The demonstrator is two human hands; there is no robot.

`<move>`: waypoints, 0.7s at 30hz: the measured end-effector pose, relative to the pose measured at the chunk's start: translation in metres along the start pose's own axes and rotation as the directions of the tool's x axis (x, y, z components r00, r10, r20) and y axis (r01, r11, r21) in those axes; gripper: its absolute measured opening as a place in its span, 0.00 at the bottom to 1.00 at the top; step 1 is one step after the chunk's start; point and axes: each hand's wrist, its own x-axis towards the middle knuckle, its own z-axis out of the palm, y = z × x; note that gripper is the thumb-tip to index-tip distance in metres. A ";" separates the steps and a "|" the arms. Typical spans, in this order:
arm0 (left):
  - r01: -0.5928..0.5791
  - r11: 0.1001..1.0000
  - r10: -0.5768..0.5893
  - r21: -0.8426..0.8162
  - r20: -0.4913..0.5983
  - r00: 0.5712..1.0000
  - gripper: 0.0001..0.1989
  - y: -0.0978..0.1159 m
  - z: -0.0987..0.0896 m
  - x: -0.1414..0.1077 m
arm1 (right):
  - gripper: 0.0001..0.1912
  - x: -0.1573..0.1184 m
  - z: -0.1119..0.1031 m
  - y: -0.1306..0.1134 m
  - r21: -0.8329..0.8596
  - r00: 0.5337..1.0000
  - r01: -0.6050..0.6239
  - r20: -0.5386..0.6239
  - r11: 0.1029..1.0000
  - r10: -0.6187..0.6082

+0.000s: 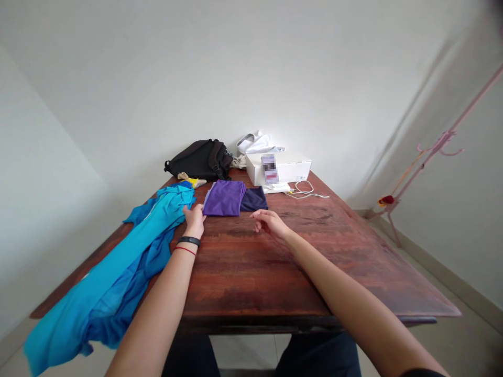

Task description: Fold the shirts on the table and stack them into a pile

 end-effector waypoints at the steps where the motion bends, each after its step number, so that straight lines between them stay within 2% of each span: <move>1: 0.064 0.997 -0.065 -0.053 -0.006 0.998 0.34 0.001 0.000 0.002 | 0.14 0.000 -0.001 0.000 0.001 1.000 -0.003 -0.006 1.000 0.003; 3: 0.157 0.978 -0.163 -0.140 -0.028 0.986 0.37 0.002 -0.001 0.006 | 0.14 0.000 -0.002 0.001 -0.004 1.000 -0.015 -0.011 1.000 0.015; 6: 0.198 0.948 -0.225 -0.250 -0.083 0.971 0.37 0.005 -0.006 0.009 | 0.14 0.001 -0.004 0.001 -0.004 1.000 -0.020 -0.014 1.000 0.020; 10: 0.168 0.928 -0.225 -0.332 -0.142 0.964 0.26 0.008 -0.011 0.008 | 0.13 0.002 -0.010 0.000 0.012 0.999 -0.010 -0.032 1.000 0.010; 13: 0.154 0.922 -0.218 -0.355 -0.146 0.965 0.15 0.008 -0.011 0.007 | 0.14 0.003 -0.013 0.000 0.016 0.999 -0.012 -0.040 1.000 0.013; 15: 0.165 0.916 -0.229 -0.365 -0.139 0.963 0.11 0.007 -0.009 0.006 | 0.14 0.003 -0.014 0.002 0.012 0.999 -0.019 -0.041 1.000 0.020; 18: 0.207 0.901 -0.271 -0.381 -0.124 0.955 0.14 0.005 -0.007 0.004 | 0.14 0.003 -0.015 0.004 -0.002 0.998 -0.023 -0.051 1.000 0.023; 21: 0.226 0.887 -0.301 -0.404 -0.132 0.945 0.23 0.004 -0.006 0.001 | 0.14 0.002 -0.015 0.006 -0.007 0.998 -0.015 -0.058 1.000 0.015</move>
